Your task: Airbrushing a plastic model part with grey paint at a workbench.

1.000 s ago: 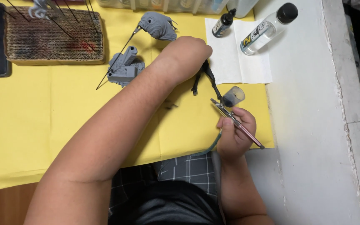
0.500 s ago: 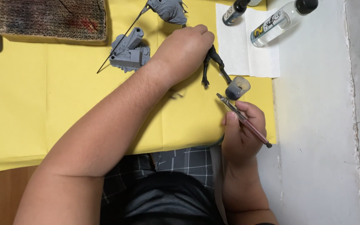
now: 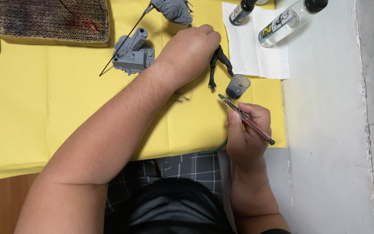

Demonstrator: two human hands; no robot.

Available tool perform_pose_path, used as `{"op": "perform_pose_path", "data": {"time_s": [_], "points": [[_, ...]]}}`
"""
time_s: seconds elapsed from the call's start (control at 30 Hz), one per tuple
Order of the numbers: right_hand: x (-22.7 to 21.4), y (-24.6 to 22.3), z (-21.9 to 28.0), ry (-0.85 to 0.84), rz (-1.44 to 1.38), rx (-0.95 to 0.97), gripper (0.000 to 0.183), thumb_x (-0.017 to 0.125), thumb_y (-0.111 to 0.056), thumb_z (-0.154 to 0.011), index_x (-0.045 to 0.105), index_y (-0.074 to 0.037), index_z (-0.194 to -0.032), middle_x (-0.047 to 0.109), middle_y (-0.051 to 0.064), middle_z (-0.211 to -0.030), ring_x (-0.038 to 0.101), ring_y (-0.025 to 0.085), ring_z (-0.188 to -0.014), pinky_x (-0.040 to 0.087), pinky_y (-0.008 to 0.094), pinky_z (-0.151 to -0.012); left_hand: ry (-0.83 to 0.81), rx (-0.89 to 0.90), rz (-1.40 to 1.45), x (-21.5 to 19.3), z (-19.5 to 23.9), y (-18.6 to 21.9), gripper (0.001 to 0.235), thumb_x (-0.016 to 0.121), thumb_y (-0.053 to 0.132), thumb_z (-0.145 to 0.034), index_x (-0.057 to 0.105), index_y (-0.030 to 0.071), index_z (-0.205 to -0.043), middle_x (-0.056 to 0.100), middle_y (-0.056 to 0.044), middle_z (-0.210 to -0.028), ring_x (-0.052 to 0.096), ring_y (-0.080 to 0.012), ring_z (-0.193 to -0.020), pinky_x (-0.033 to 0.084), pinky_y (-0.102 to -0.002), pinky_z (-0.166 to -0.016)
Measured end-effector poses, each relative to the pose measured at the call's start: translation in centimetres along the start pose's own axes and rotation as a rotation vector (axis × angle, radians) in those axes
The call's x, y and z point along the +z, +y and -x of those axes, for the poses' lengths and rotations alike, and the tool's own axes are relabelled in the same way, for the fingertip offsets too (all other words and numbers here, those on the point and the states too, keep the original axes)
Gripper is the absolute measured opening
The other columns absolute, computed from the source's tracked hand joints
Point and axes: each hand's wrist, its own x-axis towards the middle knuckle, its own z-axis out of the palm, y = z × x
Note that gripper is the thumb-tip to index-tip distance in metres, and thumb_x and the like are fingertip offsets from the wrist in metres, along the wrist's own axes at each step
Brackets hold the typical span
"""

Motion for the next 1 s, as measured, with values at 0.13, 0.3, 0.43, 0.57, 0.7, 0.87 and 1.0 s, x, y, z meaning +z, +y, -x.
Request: {"op": "perform_pose_path", "data": {"time_s": [0.13, 0.3, 0.43, 0.57, 0.7, 0.87, 1.0], "points": [[0.0, 0.4, 0.1, 0.021, -0.049, 0.018, 0.015, 0.058, 0.003, -0.103, 0.051, 0.001, -0.116, 0.06, 0.012, -0.078, 0.063, 0.018, -0.071, 0.053, 0.032, -0.079, -0.007, 0.0, -0.003, 0.1, 0.0, 0.0, 0.014, 0.056, -0.006, -0.075, 0.057, 0.005, -0.084, 0.058, -0.014, -0.083, 0.059, -0.0408, -0.064, 0.046, -0.055, -0.05], [0.0, 0.5, 0.0, 0.021, -0.034, -0.006, 0.015, 0.058, 0.002, -0.103, 0.05, 0.002, -0.116, 0.059, 0.011, -0.076, 0.062, 0.018, -0.07, 0.053, 0.032, -0.08, -0.013, -0.018, 0.02, -0.3, 0.0, 0.1, 0.012, 0.055, -0.006, -0.076, 0.055, 0.004, -0.084, 0.057, -0.014, -0.083, 0.058, -0.0421, -0.064, 0.044, -0.056, -0.049], [-0.2, 0.5, 0.2, 0.017, -0.056, 0.018, 0.015, 0.059, 0.001, -0.102, 0.052, 0.002, -0.116, 0.06, 0.011, -0.075, 0.063, 0.017, -0.07, 0.053, 0.031, -0.077, -0.025, -0.029, 0.013, 0.0, 0.0, 0.0, 0.014, 0.054, -0.007, -0.075, 0.055, 0.004, -0.084, 0.057, -0.014, -0.082, 0.057, -0.0426, -0.062, 0.044, -0.056, -0.049], [-0.8, -0.2, 0.1, 0.055, -0.017, 0.068, 0.02, 0.057, 0.001, -0.102, 0.052, 0.004, -0.121, 0.061, 0.012, -0.076, 0.062, 0.017, -0.071, 0.053, 0.033, -0.084, -0.131, -0.126, -0.009, 0.3, 0.1, -0.1, 0.015, 0.051, -0.006, -0.076, 0.059, 0.005, -0.083, 0.06, -0.015, -0.082, 0.06, -0.0415, -0.063, 0.047, -0.055, -0.05], [-1.4, -0.4, 0.1, 0.053, 0.005, 0.118, 0.023, 0.057, 0.0, -0.101, 0.055, 0.007, -0.123, 0.063, 0.011, -0.077, 0.062, 0.017, -0.073, 0.054, 0.033, -0.086, -0.275, -0.225, -0.061, -1.2, -0.4, 0.8, 0.022, 0.05, 0.0, -0.08, 0.067, 0.008, -0.092, 0.066, -0.015, -0.089, 0.066, -0.039, -0.072, 0.054, -0.051, -0.059], [-1.7, -0.5, -0.1, 0.08, 0.069, 0.025, 0.021, 0.058, 0.0, -0.102, 0.055, 0.007, -0.121, 0.064, 0.012, -0.078, 0.063, 0.019, -0.074, 0.054, 0.035, -0.083, -0.286, -0.272, -0.084, -1.8, -0.4, 1.4, 0.023, 0.051, 0.0, -0.077, 0.067, 0.01, -0.089, 0.066, -0.014, -0.087, 0.066, -0.0359, -0.068, 0.054, -0.048, -0.056], [-1.5, -0.4, -0.6, 0.108, 0.082, 0.016, 0.021, 0.059, 0.001, -0.101, 0.057, 0.007, -0.121, 0.065, 0.013, -0.081, 0.065, 0.02, -0.078, 0.056, 0.035, -0.084, -0.307, -0.29, -0.108, -1.8, -0.4, 1.5, 0.021, 0.053, 0.002, -0.077, 0.068, 0.012, -0.087, 0.068, -0.014, -0.086, 0.067, -0.0342, -0.069, 0.054, -0.046, -0.057]]}}
